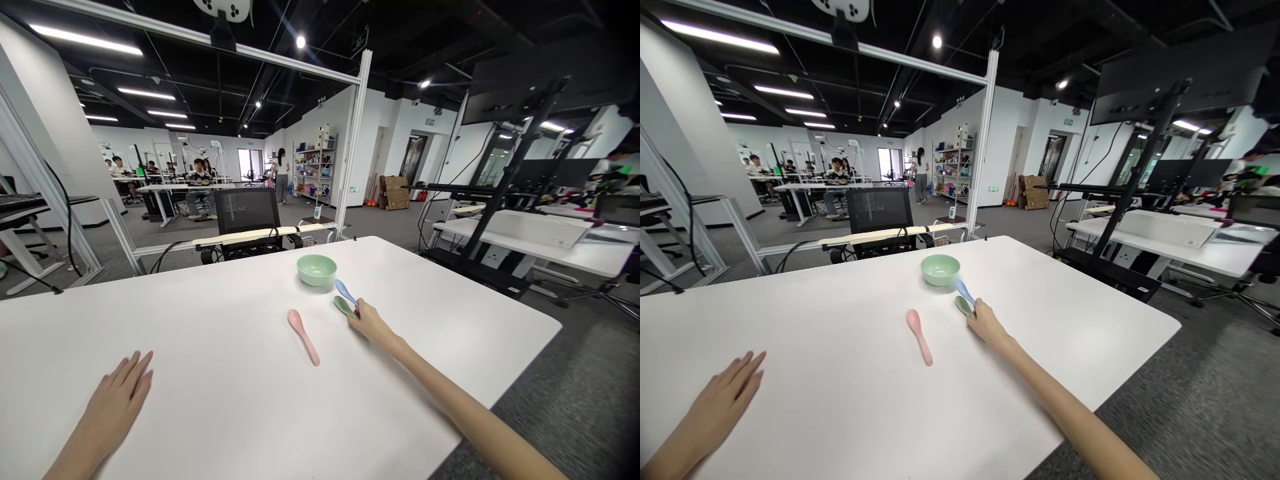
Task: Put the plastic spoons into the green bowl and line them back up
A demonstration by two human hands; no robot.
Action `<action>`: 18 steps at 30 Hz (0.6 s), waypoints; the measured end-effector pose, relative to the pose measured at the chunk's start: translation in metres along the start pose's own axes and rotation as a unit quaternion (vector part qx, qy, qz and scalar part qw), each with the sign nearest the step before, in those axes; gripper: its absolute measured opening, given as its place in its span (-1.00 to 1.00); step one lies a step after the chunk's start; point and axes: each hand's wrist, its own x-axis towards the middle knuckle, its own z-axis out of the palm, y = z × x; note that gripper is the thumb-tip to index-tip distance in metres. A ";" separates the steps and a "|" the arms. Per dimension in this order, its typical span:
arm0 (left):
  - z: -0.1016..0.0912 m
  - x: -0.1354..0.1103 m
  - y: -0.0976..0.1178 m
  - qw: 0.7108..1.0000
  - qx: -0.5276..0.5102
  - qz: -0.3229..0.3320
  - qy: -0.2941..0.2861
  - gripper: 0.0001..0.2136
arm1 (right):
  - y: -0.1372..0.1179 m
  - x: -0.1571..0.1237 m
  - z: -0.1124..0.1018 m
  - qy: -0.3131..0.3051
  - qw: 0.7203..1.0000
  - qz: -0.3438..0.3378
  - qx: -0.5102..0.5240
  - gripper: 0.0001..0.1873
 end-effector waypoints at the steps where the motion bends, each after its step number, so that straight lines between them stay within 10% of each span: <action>1: -0.002 0.000 0.002 1.000 0.001 -0.009 -0.007 -0.37 | 0.001 0.001 0.000 0.000 1.000 0.001 -0.002 -0.61; 18: -0.013 0.000 0.012 0.999 -0.028 -0.028 -0.025 -0.29 | 0.025 0.014 -0.011 0.038 0.999 0.011 -0.010 -0.68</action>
